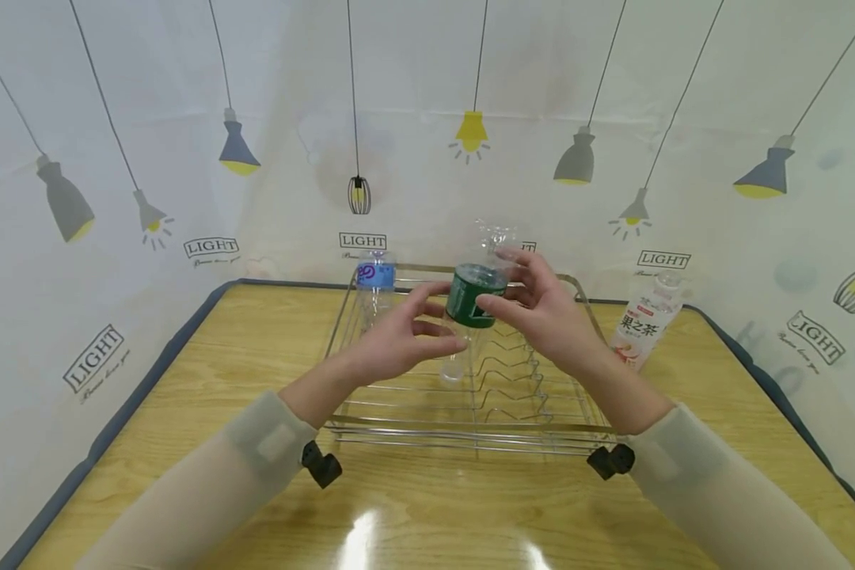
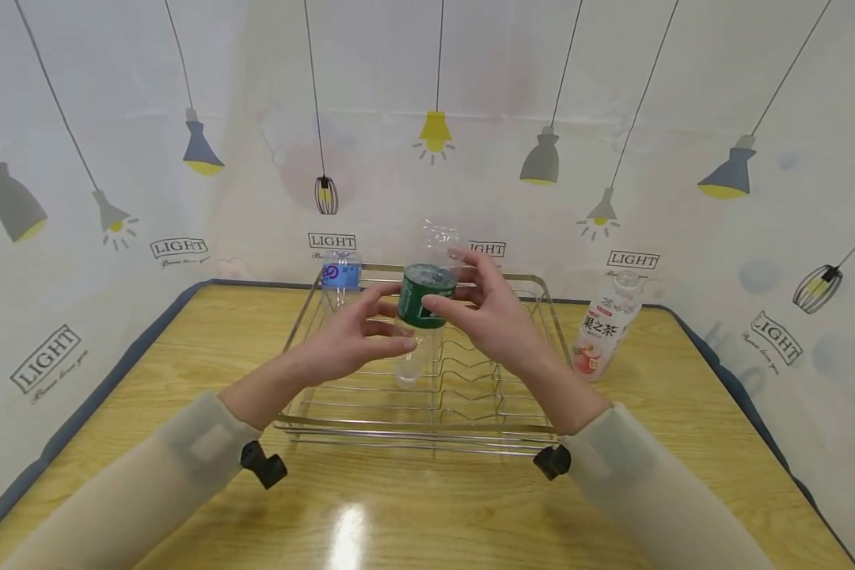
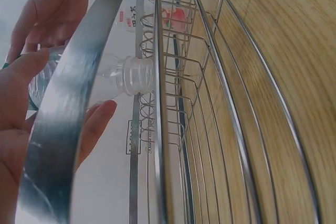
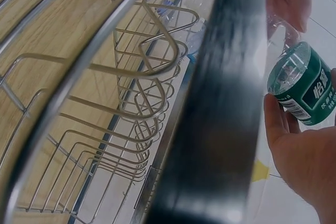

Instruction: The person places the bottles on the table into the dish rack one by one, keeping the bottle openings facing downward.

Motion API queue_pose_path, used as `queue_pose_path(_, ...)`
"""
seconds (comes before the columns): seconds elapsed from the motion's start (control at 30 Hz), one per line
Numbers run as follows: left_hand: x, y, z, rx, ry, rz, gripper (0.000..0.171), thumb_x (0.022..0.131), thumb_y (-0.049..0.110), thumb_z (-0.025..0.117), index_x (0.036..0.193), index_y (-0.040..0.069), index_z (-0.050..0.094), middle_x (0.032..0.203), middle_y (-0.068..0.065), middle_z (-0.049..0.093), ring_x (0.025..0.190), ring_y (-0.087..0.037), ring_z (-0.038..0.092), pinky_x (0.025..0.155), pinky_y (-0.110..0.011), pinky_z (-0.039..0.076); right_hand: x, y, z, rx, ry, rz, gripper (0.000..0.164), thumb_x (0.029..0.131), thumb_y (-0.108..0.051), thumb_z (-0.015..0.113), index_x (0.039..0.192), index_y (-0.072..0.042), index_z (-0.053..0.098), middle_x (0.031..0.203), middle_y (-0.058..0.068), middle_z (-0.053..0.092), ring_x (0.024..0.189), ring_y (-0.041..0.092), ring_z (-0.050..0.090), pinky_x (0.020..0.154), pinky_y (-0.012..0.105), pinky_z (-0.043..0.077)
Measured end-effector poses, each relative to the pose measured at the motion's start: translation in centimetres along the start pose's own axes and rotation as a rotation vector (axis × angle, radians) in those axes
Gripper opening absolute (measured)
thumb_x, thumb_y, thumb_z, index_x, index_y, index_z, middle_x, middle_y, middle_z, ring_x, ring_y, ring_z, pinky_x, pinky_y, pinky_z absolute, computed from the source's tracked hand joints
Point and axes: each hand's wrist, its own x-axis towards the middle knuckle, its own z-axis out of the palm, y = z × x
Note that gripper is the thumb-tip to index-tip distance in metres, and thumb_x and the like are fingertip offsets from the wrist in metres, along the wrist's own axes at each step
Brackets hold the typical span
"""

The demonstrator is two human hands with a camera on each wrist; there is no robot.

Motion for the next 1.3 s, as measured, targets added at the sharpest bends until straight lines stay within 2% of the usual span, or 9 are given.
queue_pose_path(0.13, -0.1, 0.0, 0.0, 0.004, 0.003, -0.003, 0.079, 0.102, 0.033, 0.081, 0.166, 0.04, 0.035, 0.151, -0.009, 0.057, 0.133, -0.028, 0.069, 0.105, -0.051, 0.063, 0.0, -0.1, 0.2, -0.001, -0.021, -0.011, 0.074, 0.106, -0.022, 0.076, 0.167, -0.024, 0.034, 0.152, 0.013, 0.055, 0.133, 0.032, 0.063, 0.096, 0.029, 0.061)
queue_pose_path(0.33, -0.2, -0.2, -0.1, 0.007, -0.001, -0.009, 0.08, 0.103, 0.033, 0.079, 0.168, 0.038, 0.032, 0.153, -0.009, 0.056, 0.134, -0.029, 0.069, 0.107, -0.052, 0.062, 0.0, -0.1, 0.6, 0.0, -0.062, -0.027, 0.076, 0.104, -0.017, 0.077, 0.167, -0.025, 0.034, 0.153, 0.014, 0.053, 0.134, 0.034, 0.062, 0.096, 0.03, 0.062)
queue_pose_path(0.63, -0.3, -0.2, -0.3, 0.012, 0.033, 0.001, 0.077, 0.103, 0.03, 0.079, 0.165, 0.037, 0.034, 0.157, -0.009, 0.049, 0.145, -0.036, 0.059, 0.108, -0.053, 0.061, 0.3, -0.1, 1.4, -0.033, -0.075, -0.039, 0.077, 0.101, -0.013, 0.081, 0.164, -0.024, 0.038, 0.152, 0.014, 0.054, 0.135, 0.037, 0.063, 0.105, 0.046, 0.062)
queue_pose_path(0.9, -0.5, -0.5, -0.7, 0.017, 0.045, 0.018, 0.079, 0.103, 0.031, 0.079, 0.167, 0.036, 0.033, 0.156, -0.011, 0.051, 0.145, -0.037, 0.057, 0.109, -0.055, 0.059, 0.5, -0.1, 1.9, -0.052, -0.087, -0.024, 0.078, 0.101, -0.018, 0.083, 0.164, -0.028, 0.038, 0.152, 0.011, 0.055, 0.136, 0.035, 0.063, 0.107, 0.051, 0.061)
queue_pose_path(0.97, -0.7, -0.6, -1.0, 0.021, 0.04, 0.021, 0.08, 0.104, 0.031, 0.079, 0.168, 0.036, 0.032, 0.156, -0.011, 0.051, 0.145, -0.036, 0.058, 0.109, -0.054, 0.06, 0.6, -0.1, 2.0, -0.054, -0.087, -0.022, 0.077, 0.101, -0.02, 0.082, 0.164, -0.027, 0.038, 0.151, 0.01, 0.055, 0.137, 0.035, 0.062, 0.106, 0.05, 0.061)
queue_pose_path(1.1, -1.5, -0.9, -1.8, 0.033, 0.036, 0.03, 0.076, 0.105, 0.028, 0.077, 0.169, 0.029, 0.035, 0.156, -0.014, 0.054, 0.142, -0.036, 0.061, 0.109, -0.052, 0.061, 0.8, -0.1, 2.0, -0.069, -0.081, -0.018, 0.077, 0.101, -0.021, 0.082, 0.164, -0.025, 0.038, 0.151, 0.011, 0.056, 0.136, 0.035, 0.062, 0.104, 0.049, 0.061)
queue_pose_path(1.3, -3.4, -1.7, -3.8, 0.092, 0.057, 0.034, 0.061, 0.106, 0.027, 0.075, 0.161, 0.025, 0.049, 0.152, -0.011, 0.059, 0.137, -0.033, 0.065, 0.107, -0.05, 0.062, 1.4, -0.1, 1.7, -0.074, -0.059, 0.001, 0.077, 0.101, -0.02, 0.082, 0.164, -0.019, 0.038, 0.15, 0.013, 0.057, 0.137, 0.035, 0.062, 0.104, 0.046, 0.06)
